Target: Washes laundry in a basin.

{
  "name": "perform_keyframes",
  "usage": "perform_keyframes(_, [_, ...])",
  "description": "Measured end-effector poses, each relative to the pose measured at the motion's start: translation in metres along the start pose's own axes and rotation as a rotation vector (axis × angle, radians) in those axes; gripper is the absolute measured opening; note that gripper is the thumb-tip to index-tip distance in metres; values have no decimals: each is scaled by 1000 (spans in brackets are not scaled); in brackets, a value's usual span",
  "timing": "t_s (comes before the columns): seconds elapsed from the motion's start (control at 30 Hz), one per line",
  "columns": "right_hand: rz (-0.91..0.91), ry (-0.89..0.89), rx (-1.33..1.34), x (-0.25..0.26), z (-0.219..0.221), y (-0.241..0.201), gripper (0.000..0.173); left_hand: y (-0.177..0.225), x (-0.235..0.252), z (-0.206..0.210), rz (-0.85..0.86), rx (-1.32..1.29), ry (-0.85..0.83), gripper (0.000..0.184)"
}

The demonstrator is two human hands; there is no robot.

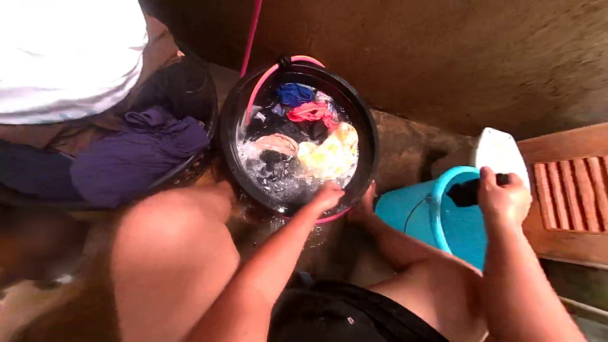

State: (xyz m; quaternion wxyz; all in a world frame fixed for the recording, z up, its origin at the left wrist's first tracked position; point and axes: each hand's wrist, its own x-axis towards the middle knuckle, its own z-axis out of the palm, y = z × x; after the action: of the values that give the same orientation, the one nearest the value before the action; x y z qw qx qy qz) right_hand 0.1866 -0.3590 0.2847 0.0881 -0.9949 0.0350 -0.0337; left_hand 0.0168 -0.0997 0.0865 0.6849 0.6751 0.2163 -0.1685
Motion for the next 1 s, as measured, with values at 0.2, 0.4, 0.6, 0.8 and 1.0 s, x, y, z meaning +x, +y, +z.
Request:
perform_keyframes(0.2, [-218,-234,-197,-4,52,-35,74,-28,16,-56,-129,-113,395,36])
perform_keyframes(0.4, [-446,-1028,-48,-93,281,-136,43,-46,7,-93,-284,12,433,34])
perform_keyframes(0.6, [-38,-986,532,-166,302,-199,37,-68,3,-95,-394,-422,611,48])
perform_keyframes(0.8, [-448,-691,724,-222,194,-238,28,-125,15,-94,145,-603,371,40])
perform_keyframes(1.0, [-173,-542,184,-93,238,-184,56,18,-27,-74,-331,-774,199,38])
